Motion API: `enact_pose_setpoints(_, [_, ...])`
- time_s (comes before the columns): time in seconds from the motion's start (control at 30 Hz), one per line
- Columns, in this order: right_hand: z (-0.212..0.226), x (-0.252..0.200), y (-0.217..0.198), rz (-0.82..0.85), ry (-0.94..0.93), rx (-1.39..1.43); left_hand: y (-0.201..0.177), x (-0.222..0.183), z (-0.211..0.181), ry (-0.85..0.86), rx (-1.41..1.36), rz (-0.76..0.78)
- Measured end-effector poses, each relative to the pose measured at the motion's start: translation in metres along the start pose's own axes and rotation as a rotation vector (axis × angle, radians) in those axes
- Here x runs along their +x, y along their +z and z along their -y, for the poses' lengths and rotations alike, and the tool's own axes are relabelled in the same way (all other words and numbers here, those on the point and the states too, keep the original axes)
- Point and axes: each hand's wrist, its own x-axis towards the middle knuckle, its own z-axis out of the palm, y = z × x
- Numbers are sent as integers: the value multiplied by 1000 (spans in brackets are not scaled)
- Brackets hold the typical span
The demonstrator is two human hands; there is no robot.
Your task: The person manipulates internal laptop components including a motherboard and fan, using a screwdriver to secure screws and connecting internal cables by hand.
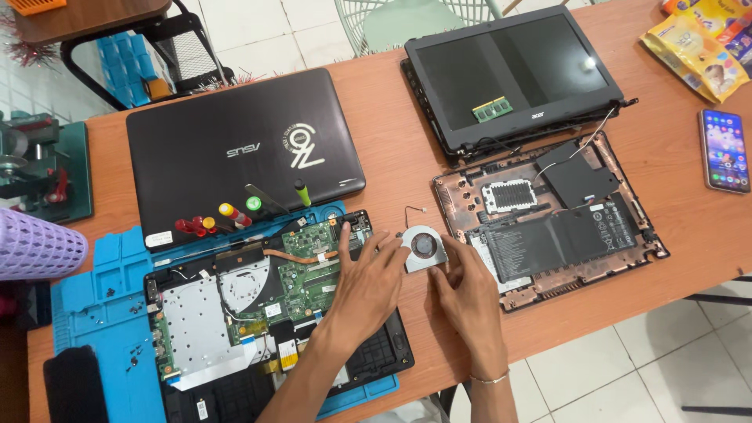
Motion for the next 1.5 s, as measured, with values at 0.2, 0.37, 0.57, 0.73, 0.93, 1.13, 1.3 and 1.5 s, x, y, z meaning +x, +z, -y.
enact_pose_setpoints(0.2, [-3, 3, 7, -52, -17, 34, -24, -5, 7, -76, -4, -117])
enact_pose_setpoints(0.37, [20, 20, 16, 22, -164, 31, -54, -7, 25, -118, 114, -261])
enact_pose_setpoints(0.57, [65, 38, 28, 104, -340, 1, -100, 0, 50, -59, 281, -385])
enact_pose_setpoints(0.73, [85, 57, 53, 170, -511, -19, -125, 19, 69, -10, 354, -293])
enact_pose_setpoints(0.93, [95, 67, 79, 236, -518, -84, -127, 34, 80, -27, 340, -123])
enact_pose_setpoints(1.13, [94, 66, 81, 171, -488, -52, -129, 41, 88, -16, 302, -77])
enact_pose_setpoints(1.3, [89, 64, 83, 137, -541, -57, -128, 44, 93, -17, 277, -74])
enact_pose_setpoints(1.5, [78, 64, 89, 155, -498, -122, -127, 41, 98, 3, 317, -63])
